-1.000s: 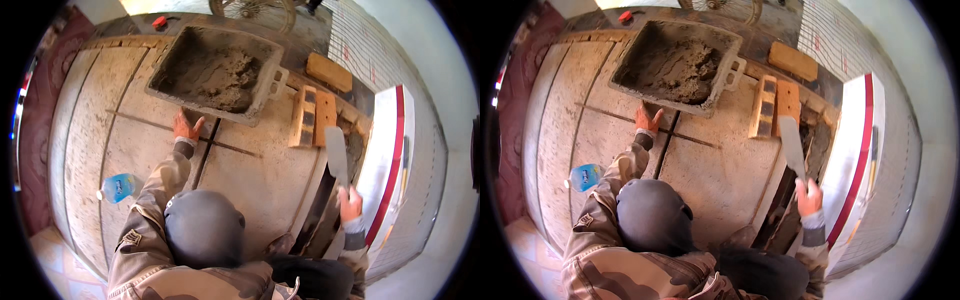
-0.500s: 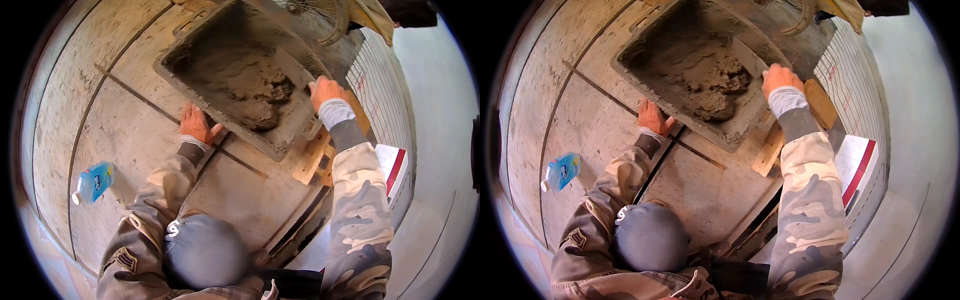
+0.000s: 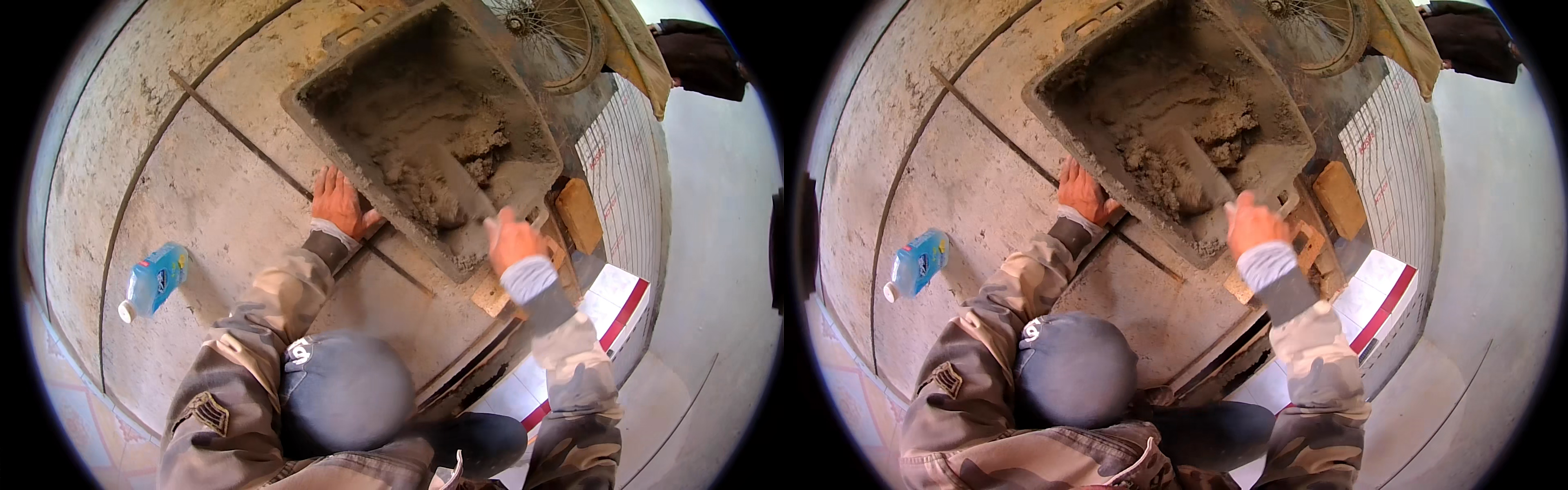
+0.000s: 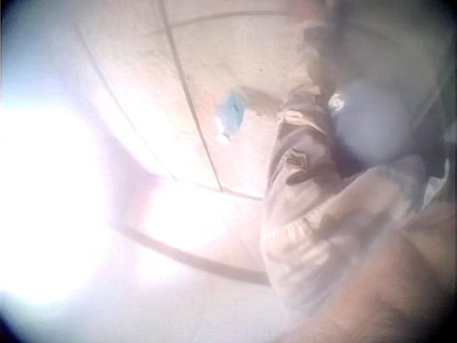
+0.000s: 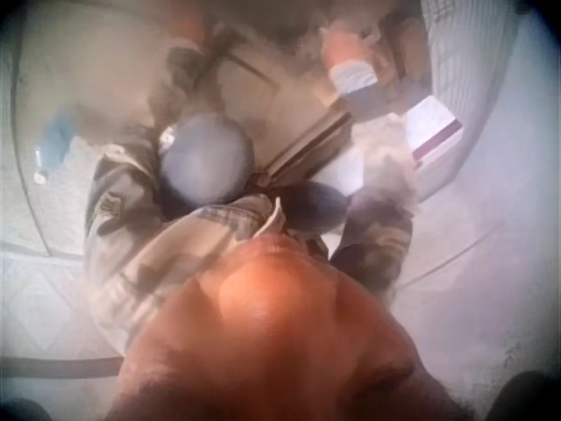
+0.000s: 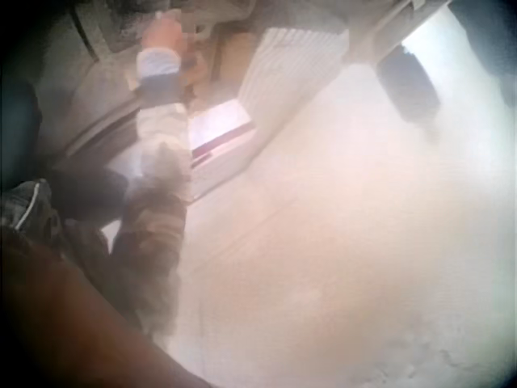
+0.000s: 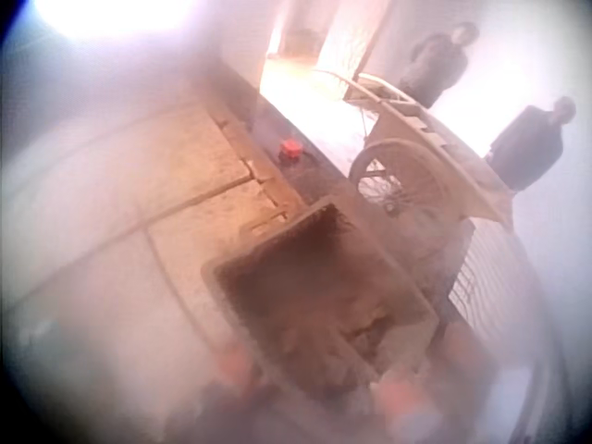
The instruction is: The person scoops cement from a wheelbarrow using a trowel and applies it to a narrow gap between a tiled wall and a wooden frame. They repeatedly smooth and level the cement with the trowel and a metal straightedge, occasionally placing bricks into the gap.
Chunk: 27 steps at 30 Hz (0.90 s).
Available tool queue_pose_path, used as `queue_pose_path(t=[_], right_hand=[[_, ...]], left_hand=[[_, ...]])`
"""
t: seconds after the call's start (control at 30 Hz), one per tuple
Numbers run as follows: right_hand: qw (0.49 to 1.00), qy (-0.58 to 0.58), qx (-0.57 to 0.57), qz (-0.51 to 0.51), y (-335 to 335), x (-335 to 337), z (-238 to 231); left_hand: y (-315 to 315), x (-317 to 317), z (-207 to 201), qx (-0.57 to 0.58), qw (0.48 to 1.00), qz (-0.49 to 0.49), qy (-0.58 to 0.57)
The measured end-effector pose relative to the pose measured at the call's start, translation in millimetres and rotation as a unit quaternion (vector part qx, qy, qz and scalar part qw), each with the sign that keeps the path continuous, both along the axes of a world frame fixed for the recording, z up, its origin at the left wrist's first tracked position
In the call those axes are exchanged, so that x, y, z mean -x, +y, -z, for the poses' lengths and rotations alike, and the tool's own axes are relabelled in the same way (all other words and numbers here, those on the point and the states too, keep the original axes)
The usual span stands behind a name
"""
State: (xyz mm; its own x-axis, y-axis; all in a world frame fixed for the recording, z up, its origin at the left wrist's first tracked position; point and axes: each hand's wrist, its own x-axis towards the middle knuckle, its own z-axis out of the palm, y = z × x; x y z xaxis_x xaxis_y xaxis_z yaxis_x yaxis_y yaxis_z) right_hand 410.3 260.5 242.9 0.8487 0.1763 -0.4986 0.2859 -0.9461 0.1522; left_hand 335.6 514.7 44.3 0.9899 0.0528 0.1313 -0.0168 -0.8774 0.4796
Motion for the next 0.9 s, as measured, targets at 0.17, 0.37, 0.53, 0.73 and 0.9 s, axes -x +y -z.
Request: queue_pose_path(t=[0.17,0.37,0.53,0.73,0.9], right_hand=[[0.989,0.059,-0.127,0.044,2.6,19.4,19.6],[0.957,0.082,-0.271,0.06,44.2,-12.6,64.7],[0.911,0.179,-0.336,0.16,93.1,-66.8,87.7],[0.804,0.357,-0.391,0.272,99.9,-82.0,53.2],[0.781,0.373,-0.431,0.255,96.3,-79.7,39.7]], left_hand=[[7.4,3.2,-5.2,-0.005,1.0,0.001,0.031],[7.2,2.0,-3.3,0.014,0.999,0.007,0.041],[3.1,-2.2,-11.9,0.008,0.998,0.02,0.059],[3.9,0.6,-5.8,0.01,0.999,-0.007,-0.04],[4.7,7.9,-7.5,0.004,1.0,-0.008,-0.006]])
